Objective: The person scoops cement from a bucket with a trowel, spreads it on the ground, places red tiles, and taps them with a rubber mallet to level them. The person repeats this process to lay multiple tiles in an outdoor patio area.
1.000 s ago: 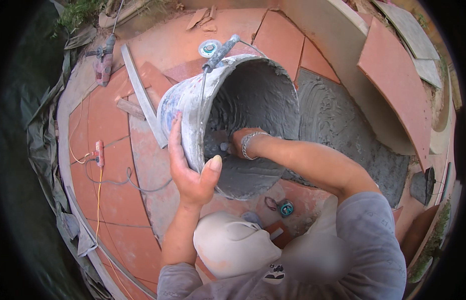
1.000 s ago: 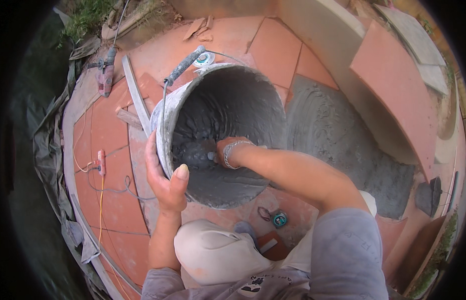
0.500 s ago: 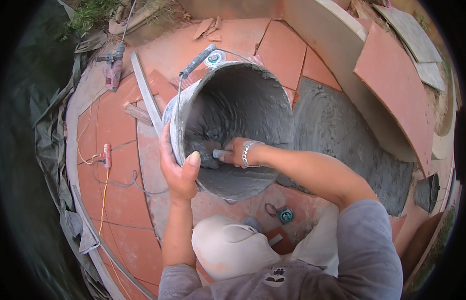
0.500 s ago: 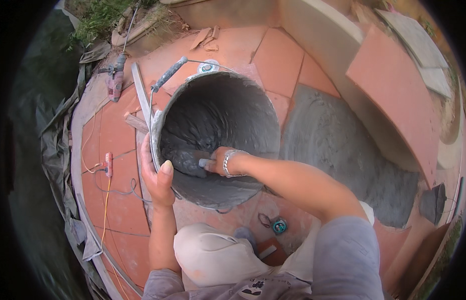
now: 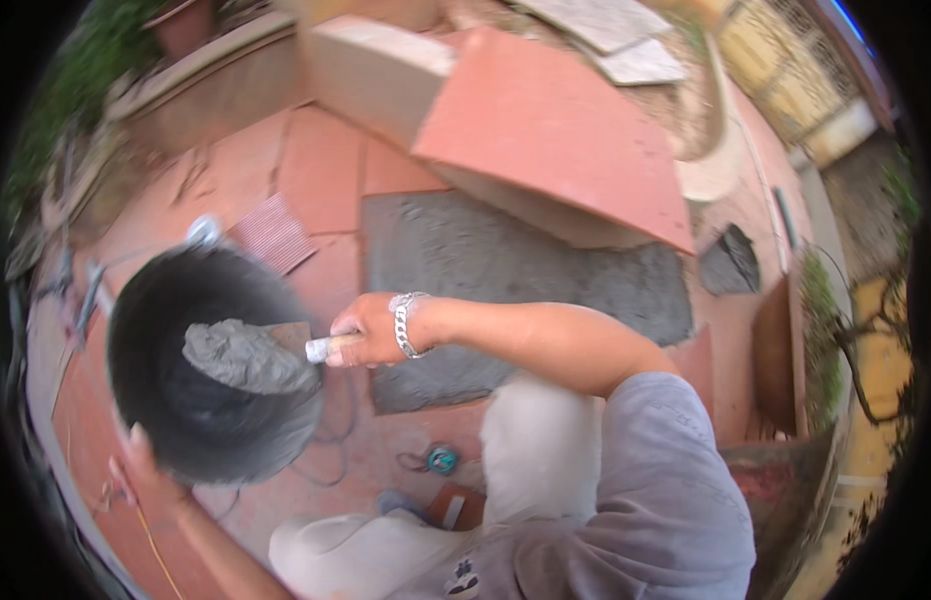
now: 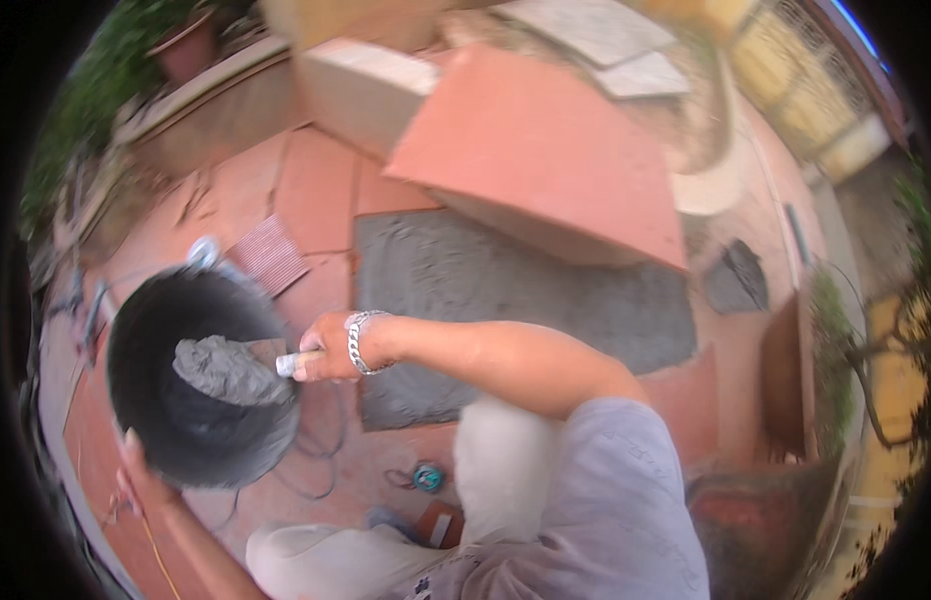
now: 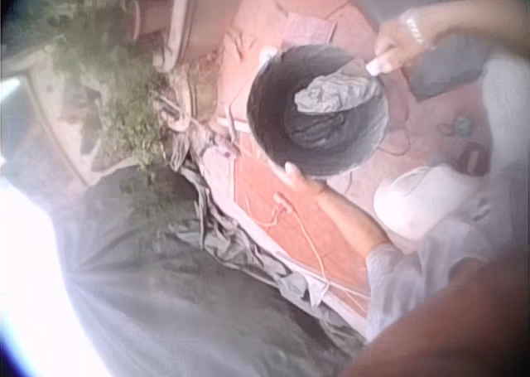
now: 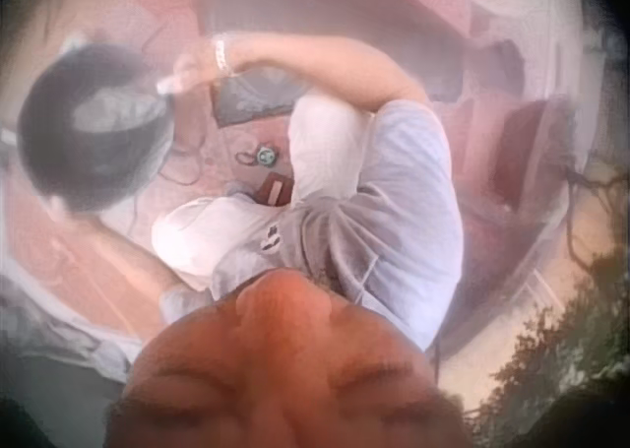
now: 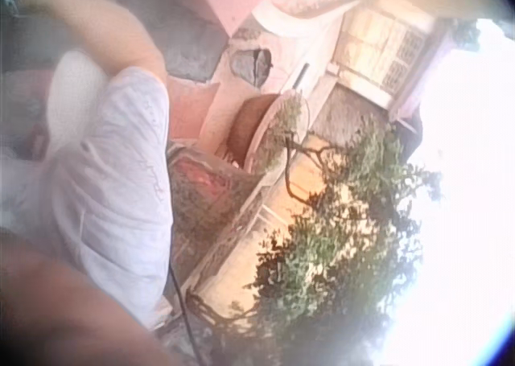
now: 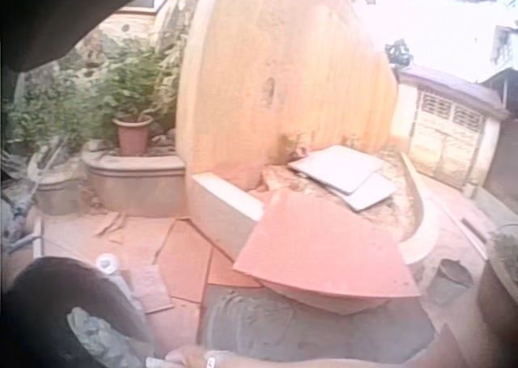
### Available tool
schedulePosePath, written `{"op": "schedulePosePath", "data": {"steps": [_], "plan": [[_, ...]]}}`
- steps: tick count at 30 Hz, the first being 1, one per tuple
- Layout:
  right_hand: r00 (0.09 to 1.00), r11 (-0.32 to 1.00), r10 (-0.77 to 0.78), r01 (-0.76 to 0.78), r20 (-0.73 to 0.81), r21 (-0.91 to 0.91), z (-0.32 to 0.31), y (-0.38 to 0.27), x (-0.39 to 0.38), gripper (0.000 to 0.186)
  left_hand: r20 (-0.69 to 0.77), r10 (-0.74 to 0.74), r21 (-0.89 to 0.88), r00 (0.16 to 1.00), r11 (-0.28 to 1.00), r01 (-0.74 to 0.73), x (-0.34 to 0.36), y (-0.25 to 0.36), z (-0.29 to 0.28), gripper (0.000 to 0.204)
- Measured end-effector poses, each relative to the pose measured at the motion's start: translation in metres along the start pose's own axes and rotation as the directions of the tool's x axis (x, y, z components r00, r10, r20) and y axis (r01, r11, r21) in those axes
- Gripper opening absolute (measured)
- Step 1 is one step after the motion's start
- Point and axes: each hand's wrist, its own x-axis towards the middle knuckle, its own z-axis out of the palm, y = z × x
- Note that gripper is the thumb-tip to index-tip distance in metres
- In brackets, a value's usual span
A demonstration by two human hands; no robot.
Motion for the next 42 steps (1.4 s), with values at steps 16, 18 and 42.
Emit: {"op": "schedulePosePath", "data": {"steps": [16, 18, 42], "plan": [[0.388, 0.704, 0.658, -0.621, -0.645, 0.345, 0.023, 0.248, -0.367, 0.038, -0.199, -0.016, 0.129, 0.980, 0.991, 0.042, 0.000, 0.038, 0.049, 0.066], [0.247, 0.607, 0.647, -0.740, -0.722, 0.291, 0.032, 0.278, -0.383, 0.036, -0.229, -0.044, 0.127, 0.972, 0.989, 0.075, -0.002, 0.040, 0.051, 0.066], [0.052, 0.287, 0.839, -0.888, -0.542, 0.359, 0.012, 0.374, -0.380, 0.039, -0.391, -0.234, 0.007, 0.890, 0.966, 0.257, -0.004, 0.004, 0.045, 0.068]]}}
